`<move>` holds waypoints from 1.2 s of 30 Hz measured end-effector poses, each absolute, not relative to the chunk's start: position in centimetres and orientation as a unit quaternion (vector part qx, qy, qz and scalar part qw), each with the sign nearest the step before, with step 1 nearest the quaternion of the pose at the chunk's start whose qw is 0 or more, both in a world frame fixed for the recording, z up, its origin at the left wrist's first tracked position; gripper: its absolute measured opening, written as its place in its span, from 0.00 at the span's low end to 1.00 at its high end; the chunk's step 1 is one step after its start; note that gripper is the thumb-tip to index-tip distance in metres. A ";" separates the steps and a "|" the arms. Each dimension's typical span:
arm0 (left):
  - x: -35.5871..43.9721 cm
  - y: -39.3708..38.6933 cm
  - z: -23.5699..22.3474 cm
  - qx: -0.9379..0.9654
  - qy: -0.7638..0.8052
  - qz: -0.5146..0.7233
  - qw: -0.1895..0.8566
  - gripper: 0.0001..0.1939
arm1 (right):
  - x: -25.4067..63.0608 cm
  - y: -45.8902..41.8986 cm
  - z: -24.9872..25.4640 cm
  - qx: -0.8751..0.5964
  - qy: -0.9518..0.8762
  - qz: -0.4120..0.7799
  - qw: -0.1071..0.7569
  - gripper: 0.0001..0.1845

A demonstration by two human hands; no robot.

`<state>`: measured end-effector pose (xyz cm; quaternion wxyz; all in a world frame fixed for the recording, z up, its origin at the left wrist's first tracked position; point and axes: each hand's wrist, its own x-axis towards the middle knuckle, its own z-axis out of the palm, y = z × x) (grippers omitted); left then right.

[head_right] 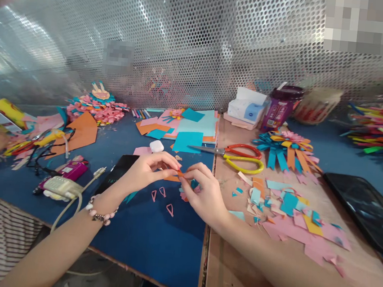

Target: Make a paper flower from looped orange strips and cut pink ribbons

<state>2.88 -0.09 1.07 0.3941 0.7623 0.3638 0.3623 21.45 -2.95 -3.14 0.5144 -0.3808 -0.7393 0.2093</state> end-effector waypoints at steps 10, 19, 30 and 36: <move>2.9 -0.2 0.8 0.797 0.343 0.359 0.345 0.03 | 21.5 -2.9 -3.3 -0.384 -0.752 0.166 0.509 0.09; 2.6 -0.2 1.1 0.836 0.332 0.355 0.254 0.04 | 21.3 -2.4 -4.1 -0.407 -0.766 0.105 0.486 0.04; 2.5 0.0 0.5 0.870 0.298 0.337 0.204 0.03 | 21.3 -2.4 -4.0 -0.408 -0.796 -0.026 0.445 0.04; 2.7 -0.2 0.8 0.858 0.310 0.334 0.237 0.13 | 21.6 -2.3 -3.8 -0.404 -0.797 -0.046 0.446 0.05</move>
